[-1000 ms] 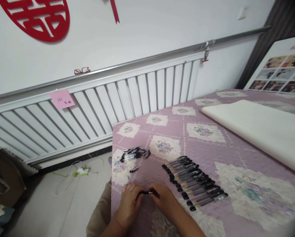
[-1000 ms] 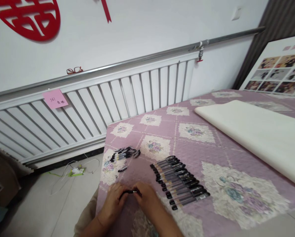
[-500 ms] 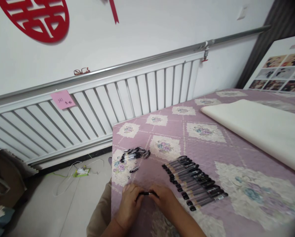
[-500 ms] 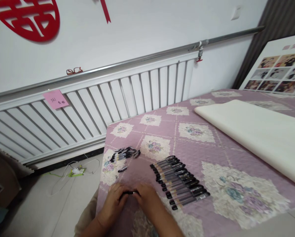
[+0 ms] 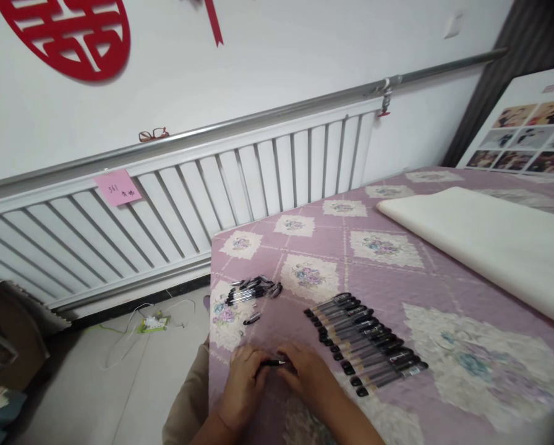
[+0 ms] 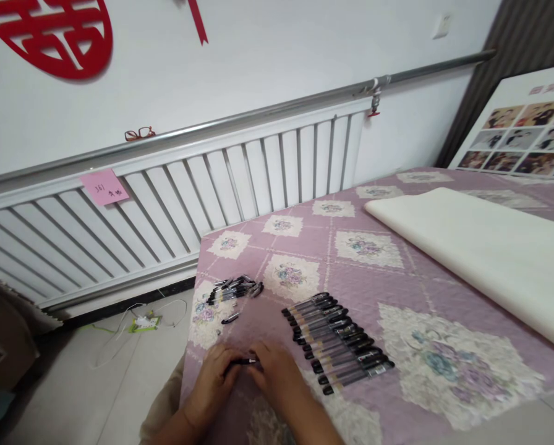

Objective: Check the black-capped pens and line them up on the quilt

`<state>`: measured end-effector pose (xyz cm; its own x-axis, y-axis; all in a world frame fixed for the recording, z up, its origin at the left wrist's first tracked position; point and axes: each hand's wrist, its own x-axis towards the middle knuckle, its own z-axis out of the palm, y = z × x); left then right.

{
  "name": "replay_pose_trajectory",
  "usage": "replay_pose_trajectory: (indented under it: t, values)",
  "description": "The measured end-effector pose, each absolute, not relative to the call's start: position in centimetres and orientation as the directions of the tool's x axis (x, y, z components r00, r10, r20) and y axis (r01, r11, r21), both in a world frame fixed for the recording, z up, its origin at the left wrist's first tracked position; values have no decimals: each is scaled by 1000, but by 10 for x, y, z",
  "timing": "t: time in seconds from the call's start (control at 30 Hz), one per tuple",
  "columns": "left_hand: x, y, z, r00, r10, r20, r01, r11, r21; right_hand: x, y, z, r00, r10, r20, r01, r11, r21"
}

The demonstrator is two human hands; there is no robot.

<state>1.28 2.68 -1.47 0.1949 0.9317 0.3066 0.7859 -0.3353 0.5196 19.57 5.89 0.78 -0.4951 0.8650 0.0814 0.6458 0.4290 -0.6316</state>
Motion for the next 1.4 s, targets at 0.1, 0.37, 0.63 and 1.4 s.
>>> replay_pose_trajectory:
  t: [0.1,0.37,0.63,1.4]
  values:
    - [13,27,-13,200,931,305,782,-339,523,196,58,7,-490,866,98,650,438,-621]
    - [13,28,-14,201,925,323,778,-351,522,194,59,11,-501,863,62,670,433,-603]
    - [11,28,-17,204,919,338,781,-361,510,194,59,11,-492,869,50,696,427,-577]
    - [11,28,-18,215,920,327,773,-365,519,193,59,14,-491,869,60,678,425,-600]
